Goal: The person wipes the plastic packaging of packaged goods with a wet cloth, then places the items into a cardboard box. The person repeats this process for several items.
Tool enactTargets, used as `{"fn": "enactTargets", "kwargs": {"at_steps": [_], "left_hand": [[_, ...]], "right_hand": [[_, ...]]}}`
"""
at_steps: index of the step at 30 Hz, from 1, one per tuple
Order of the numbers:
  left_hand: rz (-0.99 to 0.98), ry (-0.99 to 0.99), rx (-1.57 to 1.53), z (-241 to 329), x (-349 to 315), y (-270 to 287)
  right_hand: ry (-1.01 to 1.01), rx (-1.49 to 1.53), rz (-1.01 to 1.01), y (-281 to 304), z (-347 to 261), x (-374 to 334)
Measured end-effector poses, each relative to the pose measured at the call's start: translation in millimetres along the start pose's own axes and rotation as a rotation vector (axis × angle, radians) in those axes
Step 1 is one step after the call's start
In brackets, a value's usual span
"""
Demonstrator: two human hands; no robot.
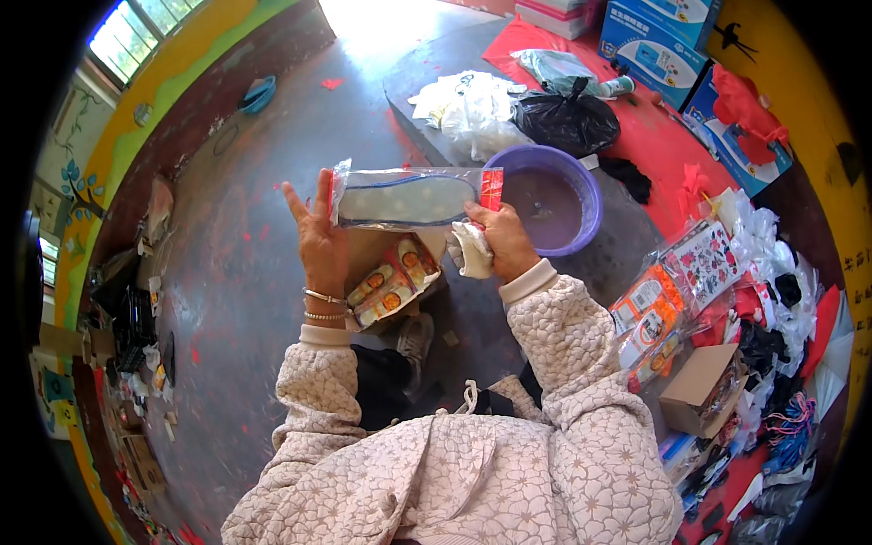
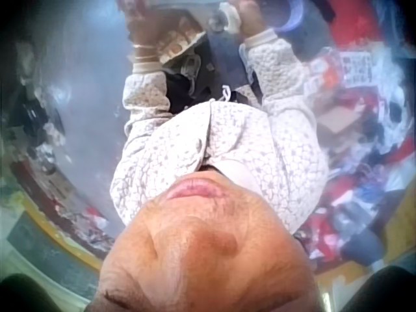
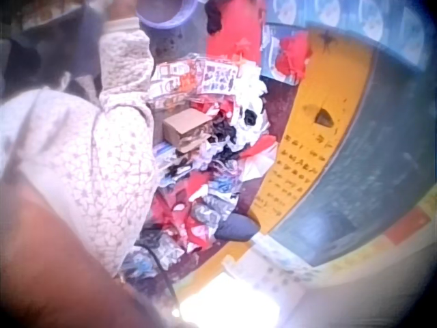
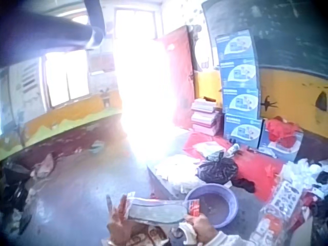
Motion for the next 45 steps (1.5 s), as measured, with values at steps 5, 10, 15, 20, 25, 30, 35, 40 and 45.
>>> {"fn": "enactTargets", "kwargs": {"at_steps": [5,10,15,20,25,30,35,40,45], "left_hand": [[0.157,0.183,-0.636,8.8,-1.6,-9.6],[-0.22,0.522,-0.72,-15.3,-0.3,-4.6],[-0.4,0.767,-0.823,-6.1,-14.5,-20.9],[-0.267,0.893,-0.91,-25.4,-39.2,-25.3],[-0.175,0.933,-0.791,-30.0,-37.2,-28.8],[-0.035,0.949,-0.796,-34.6,-36.2,-22.9],[-0.061,1.002,-0.901,-42.4,-37.8,-40.1],[-0.2,0.877,-0.925,-16.1,-51.5,-39.9],[-0.214,0.768,-0.981,-23.0,-48.1,-23.8]], "right_hand": [[0.033,-0.031,-0.016,2.3,-6.7,-1.5],[0.142,-0.118,-0.029,14.1,-14.2,3.3],[0.111,-0.215,-0.114,14.4,-33.6,-6.3],[0.059,-0.241,-0.101,20.9,-39.9,0.2],[0.245,-0.322,0.099,52.9,-44.1,25.8],[0.537,-0.084,0.441,76.2,-73.7,20.5],[1.291,-0.963,0.142,-28.6,-27.7,-12.7],[1.266,-1.586,0.256,-24.1,-13.7,12.0],[0.794,-0.954,0.877,97.7,-71.8,53.4]]}}
Point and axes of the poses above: each hand's wrist, its own x-axis towards the middle knuckle, its own y-axis out of the back of the hand, z = x × y, the point moved 2 cm from there along x, towards the middle knuckle
